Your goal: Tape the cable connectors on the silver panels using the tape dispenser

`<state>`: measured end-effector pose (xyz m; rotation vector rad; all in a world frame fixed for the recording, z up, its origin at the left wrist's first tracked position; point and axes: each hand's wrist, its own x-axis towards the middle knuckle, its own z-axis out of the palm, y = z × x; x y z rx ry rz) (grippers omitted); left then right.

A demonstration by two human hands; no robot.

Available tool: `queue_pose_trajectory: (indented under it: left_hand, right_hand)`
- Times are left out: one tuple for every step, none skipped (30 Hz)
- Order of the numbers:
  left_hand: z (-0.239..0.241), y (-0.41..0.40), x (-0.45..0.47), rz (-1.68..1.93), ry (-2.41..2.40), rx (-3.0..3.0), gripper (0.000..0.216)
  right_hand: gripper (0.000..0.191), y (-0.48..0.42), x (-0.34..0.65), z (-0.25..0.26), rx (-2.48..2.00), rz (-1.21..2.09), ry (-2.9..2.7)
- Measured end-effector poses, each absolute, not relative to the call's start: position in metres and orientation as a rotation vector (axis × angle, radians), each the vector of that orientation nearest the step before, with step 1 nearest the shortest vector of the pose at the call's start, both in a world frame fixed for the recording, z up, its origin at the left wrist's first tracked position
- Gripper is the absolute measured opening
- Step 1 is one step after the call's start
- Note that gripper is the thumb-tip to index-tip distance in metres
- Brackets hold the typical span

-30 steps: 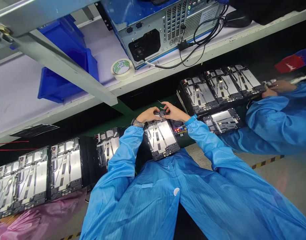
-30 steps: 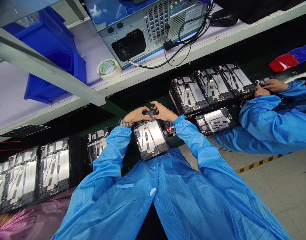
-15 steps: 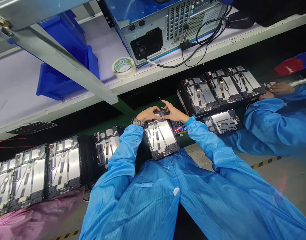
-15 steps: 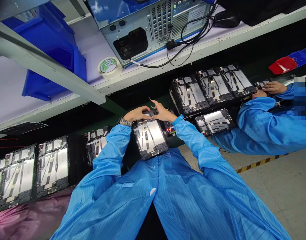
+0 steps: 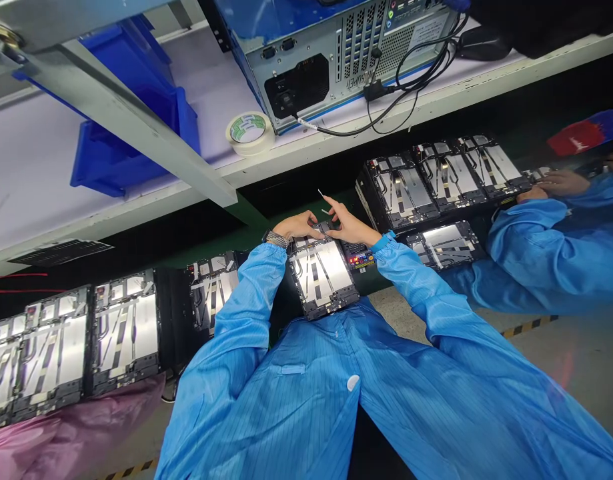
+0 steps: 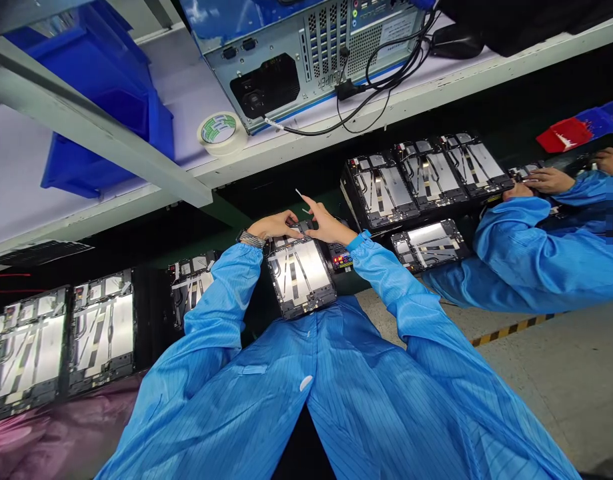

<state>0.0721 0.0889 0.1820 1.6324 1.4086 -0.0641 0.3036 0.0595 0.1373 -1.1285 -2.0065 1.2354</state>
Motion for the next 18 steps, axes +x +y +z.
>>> queue_pose_trajectory:
  left_hand:
    - [0.182,0.09,0.072,-0.084,1.421,1.629,0.07]
    - [0.181,0.091,0.071,-0.101,1.43,1.625,0.072]
    - [0.18,0.092,0.071,-0.115,1.436,1.622,0.074]
    - [0.179,0.093,0.07,-0.125,1.436,1.622,0.076]
    - [0.178,0.093,0.07,-0.133,1.435,1.623,0.076]
    - [0.176,0.094,0.069,-0.139,1.436,1.624,0.077]
    - [0.175,0.095,0.069,-0.144,1.436,1.626,0.077]
    - [0.174,0.095,0.068,-0.145,1.436,1.629,0.077]
    - [0.173,0.095,0.068,-0.143,1.435,1.632,0.077]
    - [0.172,0.095,0.068,-0.138,1.435,1.635,0.076]
    - [0.172,0.095,0.068,-0.132,1.436,1.638,0.076]
    - [0.172,0.094,0.068,-0.125,1.435,1.64,0.076]
    - [0.172,0.094,0.068,-0.119,1.436,1.643,0.076]
    - [0.172,0.094,0.067,-0.112,1.437,1.643,0.075]
    - [0.172,0.094,0.067,-0.108,1.436,1.642,0.074]
    - [0.172,0.093,0.067,-0.104,1.435,1.641,0.073]
    - [0.171,0.093,0.067,-0.099,1.435,1.641,0.072]
    - [0.171,0.093,0.067,-0.092,1.434,1.642,0.072]
  right_hand:
    - [0.112,0.06,0.303,0.138,-1.13,1.224,-2.021]
    - [0.114,0.06,0.303,0.14,-1.131,1.215,-2.035]
    - [0.115,0.06,0.303,0.141,-1.133,1.202,-2.046]
    - [0.116,0.06,0.304,0.143,-1.135,1.188,-2.054]
    - [0.116,0.06,0.305,0.146,-1.137,1.171,-2.055]
    - [0.114,0.06,0.306,0.149,-1.144,1.153,-2.038]
    - [0.111,0.06,0.308,0.152,-1.154,1.142,-2.004]
    - [0.106,0.06,0.31,0.156,-1.162,1.145,-1.958]
    - [0.101,0.06,0.312,0.16,-1.163,1.165,-1.908]
    - [0.096,0.061,0.314,0.165,-1.156,1.204,-1.867]
    - [0.093,0.061,0.315,0.169,-1.141,1.26,-1.849]
    - [0.09,0.062,0.316,0.172,-1.121,1.324,-1.863]
    - [0.088,0.063,0.315,0.175,-1.104,1.384,-1.904]
    - [0.087,0.064,0.313,0.177,-1.097,1.428,-1.964]
    - [0.086,0.066,0.31,0.178,-1.097,1.453,-2.038]
    - [0.085,0.069,0.306,0.179,-1.105,1.458,-2.116]
    - [0.084,0.071,0.302,0.179,-1.115,1.449,-2.193]
    - [0.084,0.074,0.298,0.18,-1.127,1.432,-2.262]
